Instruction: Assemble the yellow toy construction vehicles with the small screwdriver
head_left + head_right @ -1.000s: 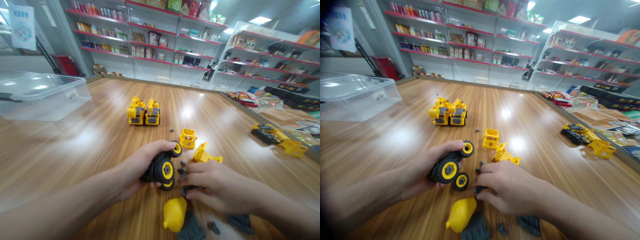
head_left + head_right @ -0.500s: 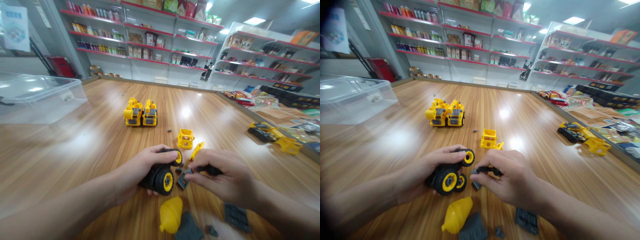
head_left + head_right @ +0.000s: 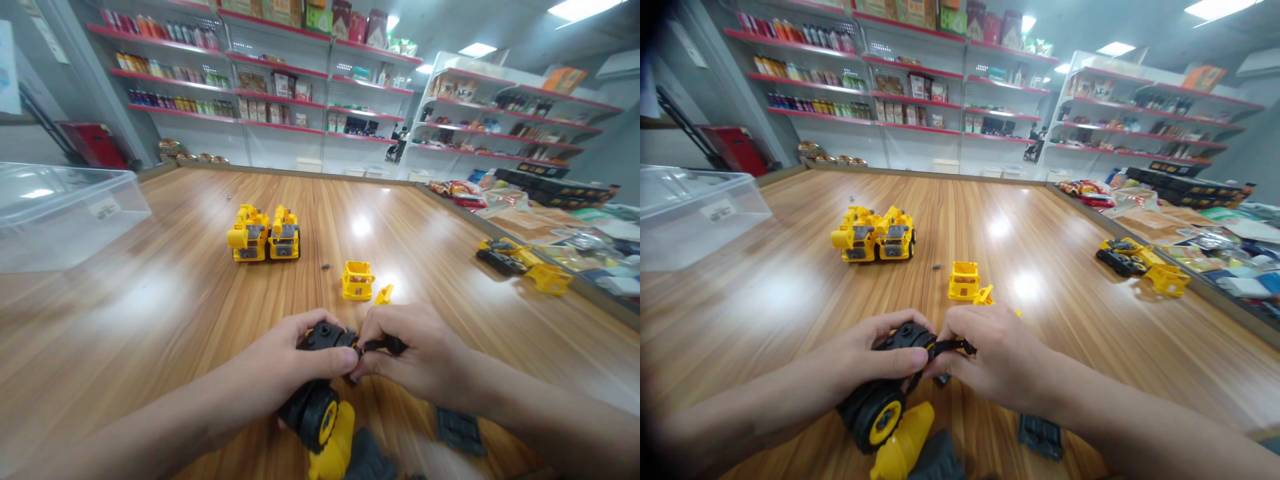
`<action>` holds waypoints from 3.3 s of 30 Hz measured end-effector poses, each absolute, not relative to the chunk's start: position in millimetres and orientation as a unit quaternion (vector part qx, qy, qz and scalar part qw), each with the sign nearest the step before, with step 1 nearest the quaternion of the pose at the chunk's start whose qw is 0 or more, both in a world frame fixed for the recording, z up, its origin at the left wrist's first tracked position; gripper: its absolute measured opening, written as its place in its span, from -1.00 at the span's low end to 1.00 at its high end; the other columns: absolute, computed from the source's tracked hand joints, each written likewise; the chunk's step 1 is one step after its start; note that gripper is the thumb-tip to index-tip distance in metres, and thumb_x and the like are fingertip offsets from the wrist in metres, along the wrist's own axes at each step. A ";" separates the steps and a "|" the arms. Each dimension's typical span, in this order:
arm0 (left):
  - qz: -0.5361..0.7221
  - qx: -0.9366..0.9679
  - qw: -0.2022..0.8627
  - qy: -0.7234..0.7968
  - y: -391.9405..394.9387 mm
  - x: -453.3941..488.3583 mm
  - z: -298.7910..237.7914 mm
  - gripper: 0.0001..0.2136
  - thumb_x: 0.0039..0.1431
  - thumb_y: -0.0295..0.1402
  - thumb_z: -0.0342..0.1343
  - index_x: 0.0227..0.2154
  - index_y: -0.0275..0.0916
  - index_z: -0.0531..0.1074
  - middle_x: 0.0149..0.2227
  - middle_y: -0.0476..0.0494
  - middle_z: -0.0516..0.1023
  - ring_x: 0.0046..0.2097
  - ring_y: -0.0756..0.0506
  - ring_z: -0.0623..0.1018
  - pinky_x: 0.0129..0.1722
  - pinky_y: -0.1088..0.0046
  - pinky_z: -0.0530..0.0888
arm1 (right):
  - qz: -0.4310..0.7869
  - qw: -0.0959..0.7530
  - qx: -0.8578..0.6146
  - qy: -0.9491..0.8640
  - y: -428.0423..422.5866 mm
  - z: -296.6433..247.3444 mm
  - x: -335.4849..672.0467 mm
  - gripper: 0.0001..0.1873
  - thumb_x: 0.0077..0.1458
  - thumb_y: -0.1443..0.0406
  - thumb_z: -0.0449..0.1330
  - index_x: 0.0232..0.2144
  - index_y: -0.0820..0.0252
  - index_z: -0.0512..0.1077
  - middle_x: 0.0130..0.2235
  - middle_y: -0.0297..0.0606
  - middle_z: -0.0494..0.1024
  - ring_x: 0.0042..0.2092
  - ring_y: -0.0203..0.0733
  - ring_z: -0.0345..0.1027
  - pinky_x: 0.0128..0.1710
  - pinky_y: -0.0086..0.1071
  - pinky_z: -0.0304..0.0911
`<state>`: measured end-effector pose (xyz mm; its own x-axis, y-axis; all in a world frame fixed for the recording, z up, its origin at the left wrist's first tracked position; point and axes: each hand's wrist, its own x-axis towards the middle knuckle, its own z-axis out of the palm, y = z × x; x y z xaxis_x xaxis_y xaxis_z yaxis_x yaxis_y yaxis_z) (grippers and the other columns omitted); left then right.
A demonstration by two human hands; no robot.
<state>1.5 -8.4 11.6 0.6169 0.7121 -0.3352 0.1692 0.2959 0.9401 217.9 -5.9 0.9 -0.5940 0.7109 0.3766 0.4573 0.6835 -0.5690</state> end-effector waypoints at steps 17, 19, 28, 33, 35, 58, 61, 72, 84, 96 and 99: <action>0.220 0.421 0.783 0.401 -6.7 3.3 14.4 -0.72 0.16 -0.08 0.14 -0.25 -0.20 0.40 -0.43 -0.02 0.41 -0.45 0.02 0.39 -0.44 0.54 0.33 | 0.197 0.300 -0.349 -0.866 -10.9 17.7 218.4 -0.85 0.22 0.32 0.06 -0.41 0.23 0.32 -0.46 -0.36 0.35 -0.43 -0.33 0.18 -0.42 -0.40 0.07; 0.238 0.419 0.776 0.406 -5.2 4.0 14.3 -0.71 0.14 -0.08 0.16 -0.25 -0.20 0.39 -0.42 -0.02 0.41 -0.45 0.02 0.40 -0.44 0.54 0.34 | 0.184 0.284 -0.345 -0.876 -13.0 18.9 217.8 -0.87 0.20 0.37 0.03 -0.40 0.24 0.31 -0.44 -0.33 0.36 -0.40 -0.31 0.20 -0.39 -0.38 0.08; 0.263 0.476 0.731 0.412 -1.5 4.9 9.4 -0.71 0.10 -0.13 0.22 -0.23 -0.20 0.40 -0.40 -0.01 0.43 -0.43 0.02 0.42 -0.44 0.56 0.34 | 0.181 0.282 -0.350 -0.875 -12.0 12.5 211.5 -0.84 0.21 0.37 0.05 -0.44 0.23 0.31 -0.46 -0.32 0.36 -0.43 -0.31 0.20 -0.40 -0.38 0.09; 0.290 0.509 0.705 0.400 0.3 4.2 2.7 -0.65 0.05 -0.10 0.26 -0.24 -0.25 0.40 -0.41 0.00 0.40 -0.39 0.01 0.39 -0.42 0.56 0.30 | 0.181 0.273 -0.354 -0.876 -12.6 13.8 209.3 -0.81 0.21 0.38 0.04 -0.47 0.23 0.29 -0.48 -0.34 0.33 -0.44 -0.33 0.18 -0.41 -0.41 0.07; 0.300 0.519 0.696 0.395 0.9 3.7 1.4 -0.66 0.07 -0.10 0.25 -0.23 -0.24 0.39 -0.43 0.02 0.38 -0.40 0.01 0.38 -0.41 0.55 0.29 | 0.166 0.270 -0.358 -0.878 -11.5 13.8 206.9 -0.80 0.20 0.37 0.04 -0.48 0.23 0.29 -0.48 -0.33 0.34 -0.43 -0.32 0.18 -0.42 -0.40 0.07; 0.391 0.528 0.630 0.414 2.6 0.7 3.4 -0.66 0.08 -0.11 0.23 -0.22 -0.21 0.33 -0.44 0.04 0.36 -0.41 0.00 0.36 -0.42 0.52 0.28 | 0.172 0.285 -0.383 -0.862 6.7 20.9 193.6 -0.72 0.23 0.34 0.03 -0.54 0.24 0.30 -0.55 -0.39 0.27 -0.49 -0.35 0.12 -0.46 -0.41 0.00; 0.374 0.585 0.579 0.427 0.6 -0.8 7.6 -0.69 0.13 -0.13 0.20 -0.18 -0.20 0.33 -0.37 0.01 0.39 -0.34 -0.02 0.38 -0.35 0.48 0.33 | 0.133 0.285 -0.390 -0.866 2.5 20.4 192.5 -0.76 0.20 0.36 0.05 -0.53 0.23 0.30 -0.50 -0.35 0.32 -0.45 -0.32 0.18 -0.43 -0.39 0.03; 0.365 0.672 0.474 0.435 1.4 -3.2 -1.0 -0.72 0.16 -0.16 0.17 -0.13 -0.14 0.36 -0.29 0.01 0.45 -0.28 -0.06 0.42 -0.27 0.45 0.39 | 0.146 0.368 -0.409 -0.822 -3.0 6.8 191.6 -0.91 0.03 0.43 0.17 -0.35 0.22 0.40 -0.41 -0.33 0.48 -0.39 -0.27 0.37 -0.37 -0.40 0.20; 0.370 0.552 0.649 0.370 11.0 -6.6 -6.0 -0.71 0.19 -0.17 0.17 -0.12 -0.21 0.38 -0.31 -0.02 0.45 -0.30 -0.02 0.47 -0.32 0.51 0.40 | 0.081 0.392 -0.355 -0.845 -1.5 2.2 191.9 -0.92 0.14 0.45 0.15 -0.37 0.27 0.45 -0.41 -0.25 0.50 -0.38 -0.25 0.40 -0.38 -0.38 0.23; 0.389 0.628 0.529 0.417 4.7 -8.7 0.9 -0.75 0.20 -0.15 0.14 -0.14 -0.15 0.38 -0.31 0.00 0.45 -0.31 -0.05 0.49 -0.33 0.45 0.42 | 0.123 0.413 -0.432 -0.792 -7.2 -0.8 185.2 -0.90 0.10 0.41 0.20 -0.30 0.17 0.49 -0.37 -0.31 0.60 -0.34 -0.22 0.50 -0.32 -0.36 0.32; 0.387 0.633 0.530 0.411 4.3 -9.7 1.0 -0.74 0.20 -0.13 0.13 -0.14 -0.15 0.37 -0.31 0.00 0.45 -0.31 -0.05 0.50 -0.33 0.44 0.43 | 0.222 0.407 -0.451 -0.763 -6.7 2.3 185.1 -0.93 0.14 0.34 0.19 -0.33 0.16 0.50 -0.37 -0.30 0.59 -0.34 -0.24 0.48 -0.33 -0.38 0.32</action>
